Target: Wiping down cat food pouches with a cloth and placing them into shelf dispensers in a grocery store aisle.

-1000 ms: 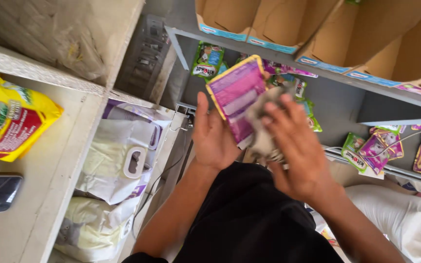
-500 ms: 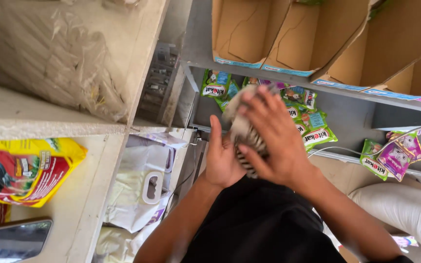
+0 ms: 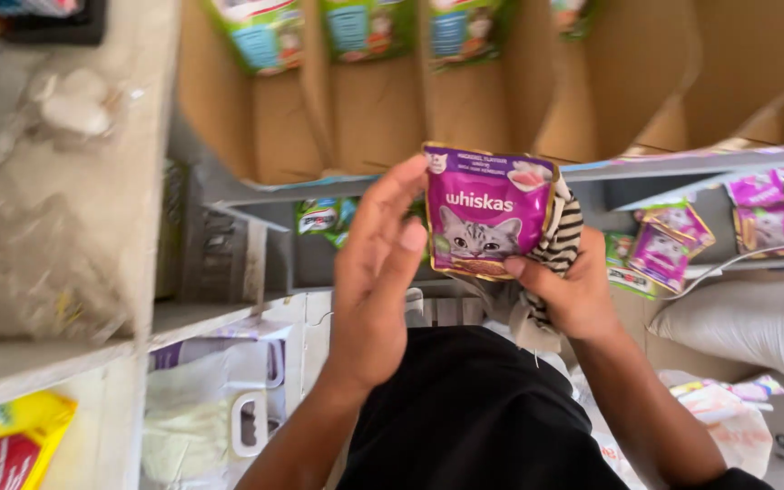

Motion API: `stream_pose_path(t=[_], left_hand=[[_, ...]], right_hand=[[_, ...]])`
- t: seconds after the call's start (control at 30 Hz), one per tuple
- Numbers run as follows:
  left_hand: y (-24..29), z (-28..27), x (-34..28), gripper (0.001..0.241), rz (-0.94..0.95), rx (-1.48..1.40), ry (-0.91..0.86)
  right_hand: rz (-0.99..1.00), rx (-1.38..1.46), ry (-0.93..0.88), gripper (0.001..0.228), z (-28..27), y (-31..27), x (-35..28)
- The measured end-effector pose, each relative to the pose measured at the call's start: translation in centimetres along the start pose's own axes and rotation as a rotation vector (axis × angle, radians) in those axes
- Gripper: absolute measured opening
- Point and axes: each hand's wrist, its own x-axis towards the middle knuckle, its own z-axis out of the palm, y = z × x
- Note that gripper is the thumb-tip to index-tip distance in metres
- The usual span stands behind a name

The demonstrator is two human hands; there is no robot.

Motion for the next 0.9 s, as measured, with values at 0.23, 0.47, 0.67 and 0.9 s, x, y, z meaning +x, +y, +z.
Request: stream_pose_path(t=[0.23,0.47,0.67,0.9], left_hand=[[-1.2,12.4,6.7,0.051,0.321,0.863,-0.372],[-5.3,25.5,13.1,0.031,0.334,0.917,-0.74],[-8.2,33.2,16.2,0.027,0.483,0.882,-0.745],[-9.4,38.2,19.6,0.034,0.736,0.893,-0.603]], right_hand=[[-0.07,-0.032,-0.017,0.032,-14.2,-3.8,-1.1],[-0.061,-0.085,0.006,0.016,-26.8,-7.9,-2.6],[-0.065,-0.232,0.159,0.077,-41.2,-5.2,-3.2],[-0.057,-0.532,0.421,0.027,-45.4,-7.7,-2.4]])
